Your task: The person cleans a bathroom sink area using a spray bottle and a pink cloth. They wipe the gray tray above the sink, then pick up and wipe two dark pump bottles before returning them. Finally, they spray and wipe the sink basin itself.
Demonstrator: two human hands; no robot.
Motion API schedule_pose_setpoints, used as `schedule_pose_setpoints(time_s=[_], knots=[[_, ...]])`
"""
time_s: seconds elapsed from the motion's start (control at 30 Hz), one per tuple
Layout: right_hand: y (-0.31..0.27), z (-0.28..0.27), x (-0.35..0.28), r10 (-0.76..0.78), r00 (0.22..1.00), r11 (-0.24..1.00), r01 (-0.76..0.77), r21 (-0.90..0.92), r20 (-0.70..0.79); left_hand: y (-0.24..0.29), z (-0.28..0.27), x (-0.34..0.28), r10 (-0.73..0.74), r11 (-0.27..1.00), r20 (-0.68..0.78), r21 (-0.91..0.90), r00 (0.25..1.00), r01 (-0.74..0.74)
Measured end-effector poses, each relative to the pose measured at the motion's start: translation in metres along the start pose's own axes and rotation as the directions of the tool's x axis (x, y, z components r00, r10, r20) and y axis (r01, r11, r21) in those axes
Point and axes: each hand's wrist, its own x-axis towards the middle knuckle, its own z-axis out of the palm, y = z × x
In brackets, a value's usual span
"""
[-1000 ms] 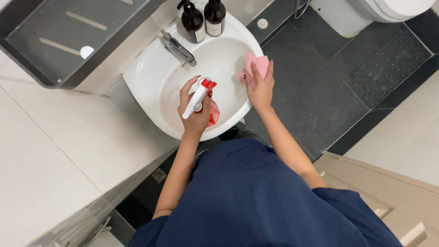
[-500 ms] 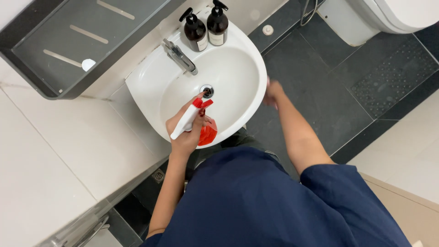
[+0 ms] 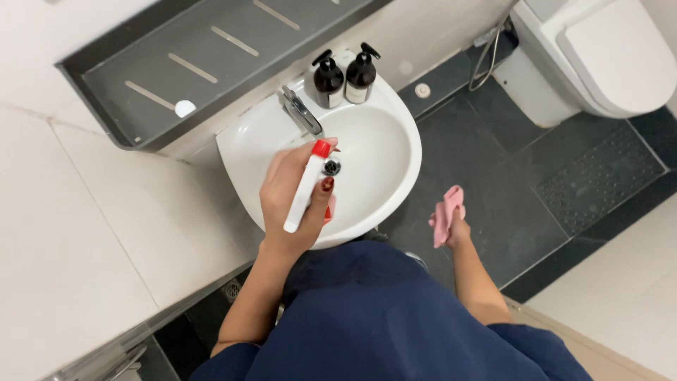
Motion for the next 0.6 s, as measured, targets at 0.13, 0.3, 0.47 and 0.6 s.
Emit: schedule_pose_setpoints(time_s=[0.13,0.3,0.47,0.6], knots=[[-0.07,0.047,-0.043,-0.333,0.942,0.942,0.331,0.059,0.037,0.012,-0.008,0.026,0.339,0.836,-0.028,0.466,0.94,-0.288],[-0.128,0.081,-0.093,-0.547,0.832,0.836,0.548,0.02,0.095,-0.003,-0.018,0.053,0.111,0.975,-0.11,0.203,0.988,-0.087],[-0.159,0.096,-0.13,-0.657,0.75,0.754,0.654,0.069,0.076,-0.026,-0.01,0.069,0.054,0.992,-0.126,0.123,0.991,-0.039],[-0.172,0.103,-0.149,-0.723,0.69,0.688,0.718,0.104,0.017,-0.021,-0.008,0.076,0.081,0.994,-0.109,0.081,0.991,-0.072]])
